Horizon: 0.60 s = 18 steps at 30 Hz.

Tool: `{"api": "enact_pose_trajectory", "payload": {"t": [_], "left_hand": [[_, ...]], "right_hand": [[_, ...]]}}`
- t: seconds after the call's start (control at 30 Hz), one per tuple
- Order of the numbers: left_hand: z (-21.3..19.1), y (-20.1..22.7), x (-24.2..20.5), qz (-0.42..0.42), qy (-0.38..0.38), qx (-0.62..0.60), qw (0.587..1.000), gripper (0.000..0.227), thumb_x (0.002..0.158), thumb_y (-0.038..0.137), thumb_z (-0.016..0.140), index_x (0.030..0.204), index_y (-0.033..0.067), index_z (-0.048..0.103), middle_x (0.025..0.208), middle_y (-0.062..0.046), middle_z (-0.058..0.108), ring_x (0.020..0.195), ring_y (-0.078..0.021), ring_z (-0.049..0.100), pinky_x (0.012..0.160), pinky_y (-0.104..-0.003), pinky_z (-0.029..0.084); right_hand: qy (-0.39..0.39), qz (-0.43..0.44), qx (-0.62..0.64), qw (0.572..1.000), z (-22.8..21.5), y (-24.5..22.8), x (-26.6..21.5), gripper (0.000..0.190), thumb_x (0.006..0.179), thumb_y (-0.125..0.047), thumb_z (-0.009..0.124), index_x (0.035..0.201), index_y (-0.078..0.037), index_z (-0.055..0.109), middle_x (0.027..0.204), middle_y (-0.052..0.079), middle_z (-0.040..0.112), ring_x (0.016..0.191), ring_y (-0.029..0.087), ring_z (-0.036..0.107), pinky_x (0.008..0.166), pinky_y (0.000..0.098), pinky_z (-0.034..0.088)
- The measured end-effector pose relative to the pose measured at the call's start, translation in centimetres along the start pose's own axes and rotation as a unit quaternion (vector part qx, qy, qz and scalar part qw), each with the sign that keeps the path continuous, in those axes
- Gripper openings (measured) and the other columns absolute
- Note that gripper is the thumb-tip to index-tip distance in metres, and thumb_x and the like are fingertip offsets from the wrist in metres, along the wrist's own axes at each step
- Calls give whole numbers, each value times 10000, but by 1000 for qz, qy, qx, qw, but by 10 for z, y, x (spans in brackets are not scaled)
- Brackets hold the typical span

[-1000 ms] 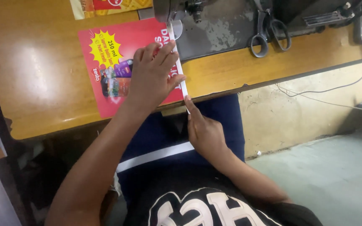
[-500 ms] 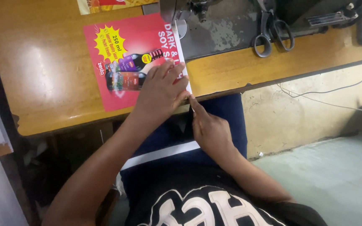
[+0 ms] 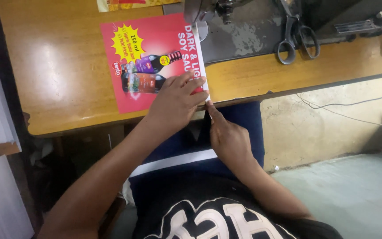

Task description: The person sews a white strip of material onto the edge of various printed paper sheets using a sewing machine. They handle different sheets, including those with soy sauce and snack advertisements, feeding them through the machine one by one.

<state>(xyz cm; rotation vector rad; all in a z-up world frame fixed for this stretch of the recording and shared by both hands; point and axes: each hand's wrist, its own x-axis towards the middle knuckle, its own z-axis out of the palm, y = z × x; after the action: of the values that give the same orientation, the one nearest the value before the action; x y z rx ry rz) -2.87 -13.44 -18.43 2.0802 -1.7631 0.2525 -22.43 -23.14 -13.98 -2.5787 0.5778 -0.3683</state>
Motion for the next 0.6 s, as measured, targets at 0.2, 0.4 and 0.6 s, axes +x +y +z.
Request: {"api": "enact_pose_trajectory", "payload": {"t": [0.2,0.4,0.6], "left_hand": [[-6,-5,4,-7,-12,-13,1000,180,1046,283,643,1215,284,704,1388,0,634,1402,-325,522,1062,-478,436],[0,-10,6,-14,-28,-2,1000,183,1040,296,631,1219,297,672,1403,26,606,1412,-299,503,1075,-469,426],[7,-28,12,-9,-27,-1,1000,203,1033,278,601,1214,312,687,1415,31,597,1431,-287,486,1089,-459,411]], "right_hand": [[-7,5,8,1000,-3,-3,8,509,1030,-125,544,1528,-155,648,671,85,745,635,316,749,554,447,588],[-2,2,6,1000,1,1,14,485,1031,-138,551,1501,-163,667,676,80,749,642,307,757,564,454,587],[13,0,5,1000,4,4,26,497,1041,-164,556,1525,-215,656,637,121,721,642,349,747,583,490,574]]}}
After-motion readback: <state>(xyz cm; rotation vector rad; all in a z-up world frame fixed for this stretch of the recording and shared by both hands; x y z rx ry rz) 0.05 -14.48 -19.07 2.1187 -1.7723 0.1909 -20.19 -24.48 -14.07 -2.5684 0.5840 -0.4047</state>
